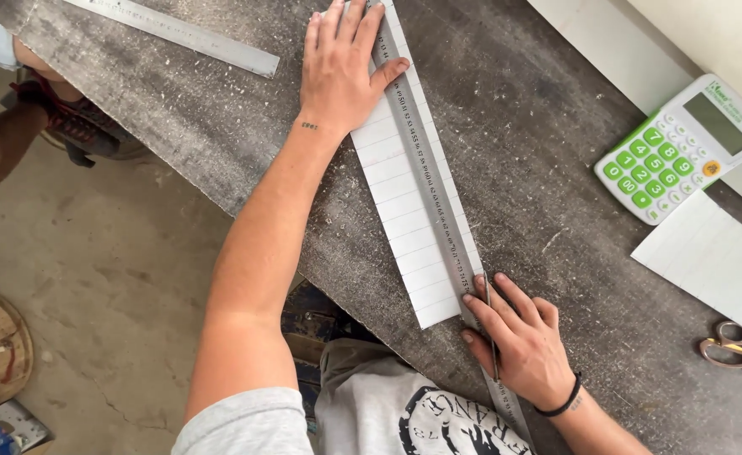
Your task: Measuring and marking lines on a strip of insulation material using a metal ruler and a pencil on a workbench.
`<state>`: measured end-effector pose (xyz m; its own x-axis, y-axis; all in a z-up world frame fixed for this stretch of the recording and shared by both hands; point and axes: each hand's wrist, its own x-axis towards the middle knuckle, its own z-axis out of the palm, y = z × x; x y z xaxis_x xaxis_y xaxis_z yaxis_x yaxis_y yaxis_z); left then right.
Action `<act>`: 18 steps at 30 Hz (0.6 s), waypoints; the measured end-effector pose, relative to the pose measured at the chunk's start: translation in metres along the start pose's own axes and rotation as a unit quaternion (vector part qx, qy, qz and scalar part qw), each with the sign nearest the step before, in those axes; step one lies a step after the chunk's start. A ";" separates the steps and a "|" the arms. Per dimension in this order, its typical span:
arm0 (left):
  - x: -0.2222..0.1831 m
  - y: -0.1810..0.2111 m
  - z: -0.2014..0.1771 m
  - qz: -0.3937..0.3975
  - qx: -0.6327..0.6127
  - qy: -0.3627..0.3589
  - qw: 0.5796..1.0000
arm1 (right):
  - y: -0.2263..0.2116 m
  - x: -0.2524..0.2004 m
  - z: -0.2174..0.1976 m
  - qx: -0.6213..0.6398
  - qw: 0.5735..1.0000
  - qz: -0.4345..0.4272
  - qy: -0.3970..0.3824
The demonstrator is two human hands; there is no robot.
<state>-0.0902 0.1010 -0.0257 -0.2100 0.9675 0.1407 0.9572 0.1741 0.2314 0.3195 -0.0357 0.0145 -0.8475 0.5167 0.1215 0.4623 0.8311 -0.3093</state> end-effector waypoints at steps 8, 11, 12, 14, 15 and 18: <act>0.001 -0.002 0.007 0.001 -0.024 0.021 0.999 | 0.003 -0.001 0.002 0.034 0.999 0.001 0.004; 0.001 -0.005 0.014 0.003 -0.033 0.035 0.999 | 0.003 0.000 0.001 0.037 0.999 0.008 -0.001; 0.001 -0.006 0.013 0.001 -0.033 0.037 0.999 | 0.003 0.001 0.001 0.037 0.999 0.005 -0.001; 0.001 -0.006 0.013 0.005 -0.030 0.026 0.999 | 0.002 0.001 0.000 0.036 0.999 0.009 -0.004; 0.001 -0.005 0.013 0.003 -0.032 0.027 0.999 | 0.003 0.001 0.001 0.035 0.999 0.008 -0.006; 0.001 -0.004 0.010 -0.005 -0.041 0.020 0.999 | 0.005 -0.001 0.003 0.034 0.999 0.007 -0.004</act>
<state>-0.0927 0.1033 -0.0362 -0.2290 0.9574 0.1760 0.9358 0.1667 0.3107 0.3217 -0.0332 0.0101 -0.8436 0.5258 0.1088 0.4554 0.8080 -0.3738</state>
